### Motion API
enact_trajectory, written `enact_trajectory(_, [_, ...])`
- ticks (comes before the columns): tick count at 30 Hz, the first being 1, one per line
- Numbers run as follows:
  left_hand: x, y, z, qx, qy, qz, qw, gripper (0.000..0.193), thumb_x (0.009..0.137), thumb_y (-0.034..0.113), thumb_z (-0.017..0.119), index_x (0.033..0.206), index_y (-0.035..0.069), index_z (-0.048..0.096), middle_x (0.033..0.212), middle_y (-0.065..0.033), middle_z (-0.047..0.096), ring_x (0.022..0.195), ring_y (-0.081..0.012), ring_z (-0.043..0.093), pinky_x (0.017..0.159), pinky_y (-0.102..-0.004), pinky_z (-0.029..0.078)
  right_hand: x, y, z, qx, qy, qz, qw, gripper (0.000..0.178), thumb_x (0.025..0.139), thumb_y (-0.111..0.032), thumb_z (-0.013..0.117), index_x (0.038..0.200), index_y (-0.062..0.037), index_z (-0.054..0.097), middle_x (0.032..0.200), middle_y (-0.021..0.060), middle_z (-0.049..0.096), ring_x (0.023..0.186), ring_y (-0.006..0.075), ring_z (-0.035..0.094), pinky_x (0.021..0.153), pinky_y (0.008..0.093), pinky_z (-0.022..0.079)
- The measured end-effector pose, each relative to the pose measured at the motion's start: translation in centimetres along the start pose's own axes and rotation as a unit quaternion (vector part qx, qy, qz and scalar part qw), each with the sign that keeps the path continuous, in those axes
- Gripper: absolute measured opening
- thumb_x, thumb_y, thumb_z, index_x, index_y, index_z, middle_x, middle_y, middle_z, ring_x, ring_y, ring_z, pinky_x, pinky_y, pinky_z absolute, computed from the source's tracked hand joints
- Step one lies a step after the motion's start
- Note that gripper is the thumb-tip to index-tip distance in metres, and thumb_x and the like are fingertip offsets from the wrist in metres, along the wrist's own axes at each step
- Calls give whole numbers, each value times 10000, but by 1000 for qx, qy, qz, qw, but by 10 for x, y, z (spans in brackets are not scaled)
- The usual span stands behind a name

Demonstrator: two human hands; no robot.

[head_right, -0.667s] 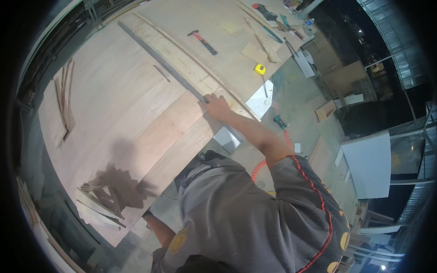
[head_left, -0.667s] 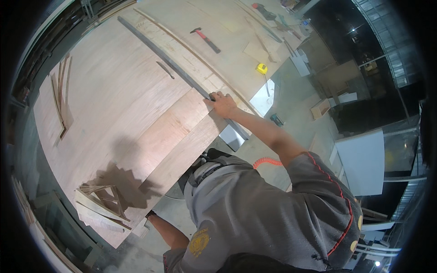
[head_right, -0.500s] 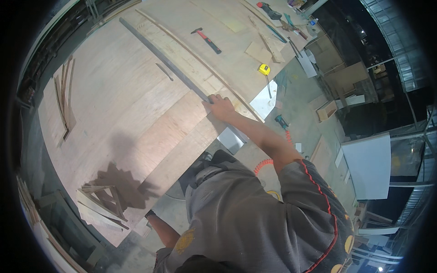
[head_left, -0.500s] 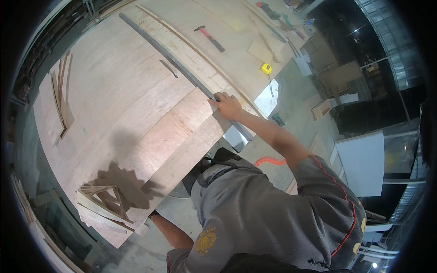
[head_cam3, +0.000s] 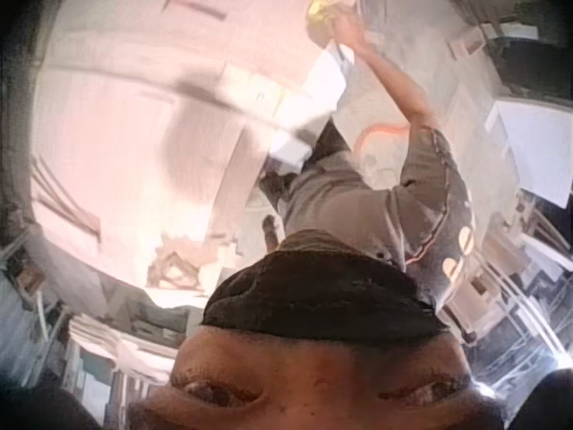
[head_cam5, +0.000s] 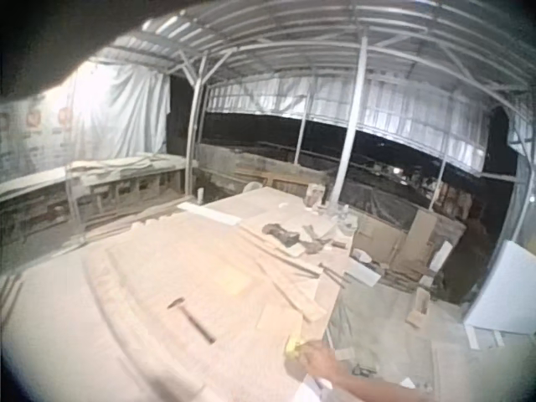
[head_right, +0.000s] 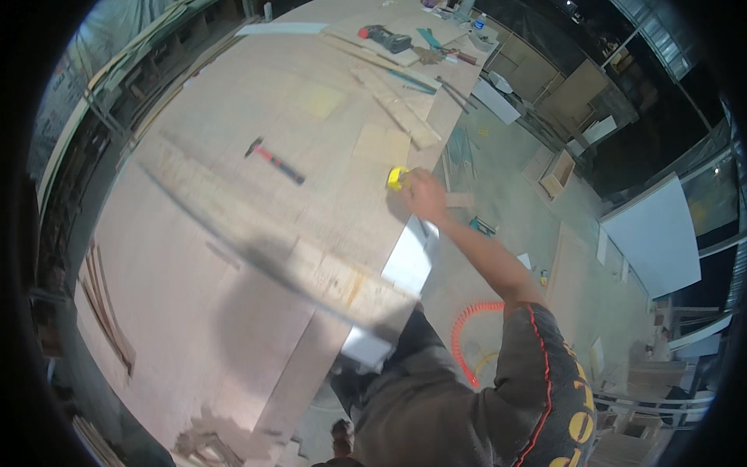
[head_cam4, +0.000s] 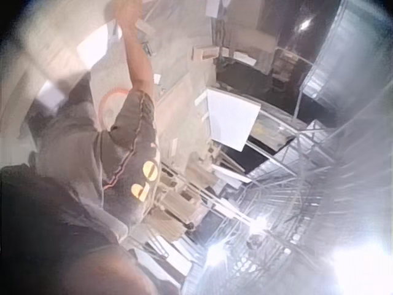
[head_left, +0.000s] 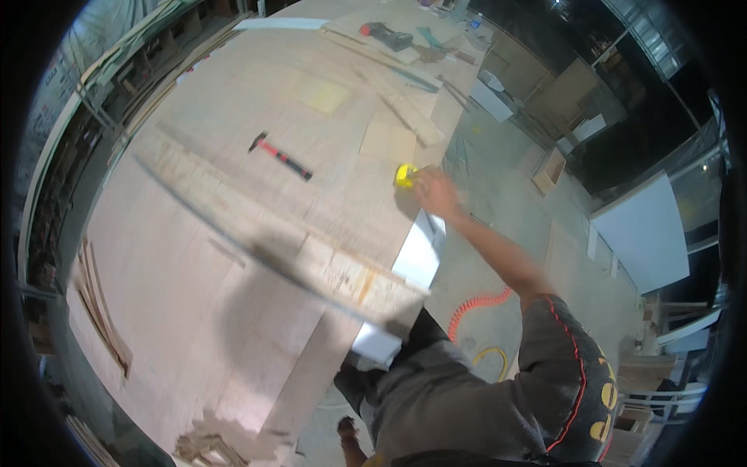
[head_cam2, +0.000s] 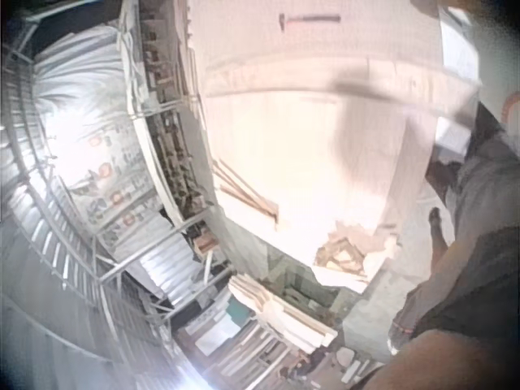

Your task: The person measures and marks a large wooden board with a tape measure and pencil, then uses a hand saw to cut the board along the marked line. They handle the cut pieces and continue sawing through the wood.

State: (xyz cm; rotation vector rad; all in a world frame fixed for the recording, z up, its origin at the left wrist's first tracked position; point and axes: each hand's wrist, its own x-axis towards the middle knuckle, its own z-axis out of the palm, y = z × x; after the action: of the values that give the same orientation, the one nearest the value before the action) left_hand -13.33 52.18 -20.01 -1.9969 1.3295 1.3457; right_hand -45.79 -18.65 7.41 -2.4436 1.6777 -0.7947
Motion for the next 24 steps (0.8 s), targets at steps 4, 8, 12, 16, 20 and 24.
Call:
enact_trajectory(4, [65,105,-63,-201,14,-93,975,352,862,329,798,1151,152,701,1136,-60,734,1104,-239,704,908,-413,603,133,168,24,18,79,100,992,202,914,-158,669,1084,-72,736,1089,165,703,1059,387,684,897,492,557])
enact_trajectory(8, [121,186,-157,-240,60,-152,957,355,877,333,781,1168,144,703,1153,-79,733,1120,-255,701,922,-417,597,267,318,45,4,141,180,974,200,941,-178,653,1088,-82,748,1097,173,728,1050,400,703,892,512,570])
enact_trajectory(12, [126,256,-221,-246,60,-198,947,359,892,337,763,1184,136,705,1170,-98,731,1136,-271,698,937,-422,590,361,413,66,-27,116,251,961,229,949,-220,643,1097,-102,773,1105,187,750,1046,410,722,912,521,573])
enact_trajectory(16, [116,319,-256,-262,54,-235,934,365,907,340,746,1201,128,707,1187,-118,730,1152,-286,695,952,-426,584,461,484,87,22,115,315,942,268,945,-291,650,1104,-126,788,1159,188,758,1085,417,728,941,521,576])
enact_trajectory(20, [99,363,-272,-272,48,-266,924,371,922,344,728,1217,120,709,1204,-137,728,1168,-302,692,966,-430,577,549,551,132,39,150,387,909,365,960,-395,658,1077,-75,789,1170,204,764,1122,421,723,992,512,559])
enact_trajectory(24, [98,384,-285,-282,39,-280,917,379,936,348,711,1234,112,710,1221,-156,727,1183,-318,688,981,-435,571,607,637,159,58,106,339,933,563,956,-466,714,1251,13,710,1300,205,728,1251,385,666,1099,485,487])
